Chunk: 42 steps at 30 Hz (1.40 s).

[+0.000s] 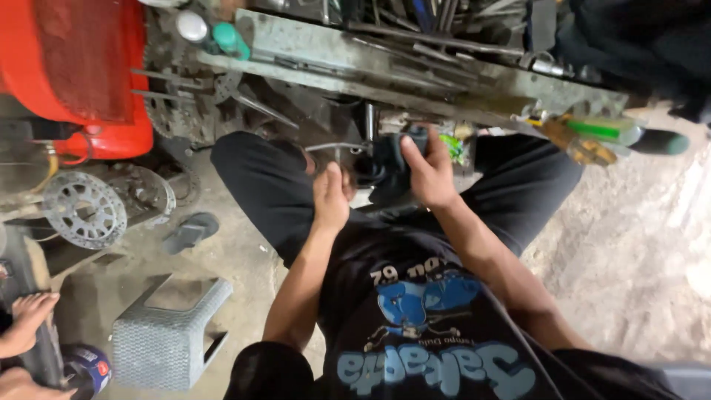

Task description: The person sits on the floor and wipes a metal tool with a dark cloth. They repeatedly clean the tool, then place it on a nearby metal rack filled with other tools. The person picks up another tool from the rack and continues wiping it with the cloth.

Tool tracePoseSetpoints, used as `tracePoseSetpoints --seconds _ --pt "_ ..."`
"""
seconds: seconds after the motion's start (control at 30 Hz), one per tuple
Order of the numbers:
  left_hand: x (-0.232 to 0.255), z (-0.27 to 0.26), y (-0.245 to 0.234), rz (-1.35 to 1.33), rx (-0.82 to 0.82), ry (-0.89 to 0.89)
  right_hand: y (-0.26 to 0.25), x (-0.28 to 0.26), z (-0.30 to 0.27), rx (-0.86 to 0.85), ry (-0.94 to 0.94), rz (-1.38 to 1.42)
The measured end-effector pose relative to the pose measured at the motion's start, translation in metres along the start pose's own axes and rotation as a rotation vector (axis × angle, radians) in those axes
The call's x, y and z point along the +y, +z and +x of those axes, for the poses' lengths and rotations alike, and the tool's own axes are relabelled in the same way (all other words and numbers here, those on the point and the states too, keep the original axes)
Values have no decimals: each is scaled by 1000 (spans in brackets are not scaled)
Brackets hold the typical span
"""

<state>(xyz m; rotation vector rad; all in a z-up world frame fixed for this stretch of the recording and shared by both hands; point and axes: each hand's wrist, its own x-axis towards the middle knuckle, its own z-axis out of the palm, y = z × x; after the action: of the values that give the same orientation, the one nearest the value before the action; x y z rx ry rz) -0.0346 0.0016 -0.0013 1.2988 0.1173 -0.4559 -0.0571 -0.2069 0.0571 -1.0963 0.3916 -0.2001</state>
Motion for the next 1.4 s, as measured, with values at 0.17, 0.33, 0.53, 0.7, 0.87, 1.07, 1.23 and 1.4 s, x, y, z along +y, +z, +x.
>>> tracePoseSetpoints --seconds 0.17,0.33,0.53,0.7,0.87,1.07,1.23,1.4 --pt "7 -25 22 -248 -138 -153 -2 -18 -15 -76 -247 -221" --pt "29 -36 27 -379 -321 -244 10 -60 -24 -227 -378 -391" --pt "40 -35 44 280 -114 0 2 -58 -20 -202 -579 -446" --pt "84 -37 90 368 84 99 26 -104 -26 -326 -646 -414" --pt "86 -43 98 450 14 312 21 -104 -17 -257 -720 -614" --pt "82 -46 90 550 78 270 7 -105 -3 -39 -685 -683" --pt "94 -48 95 640 128 204 25 -131 -27 -210 -776 -581" --pt "95 -63 86 571 58 244 34 -128 -22 -161 -665 -631"
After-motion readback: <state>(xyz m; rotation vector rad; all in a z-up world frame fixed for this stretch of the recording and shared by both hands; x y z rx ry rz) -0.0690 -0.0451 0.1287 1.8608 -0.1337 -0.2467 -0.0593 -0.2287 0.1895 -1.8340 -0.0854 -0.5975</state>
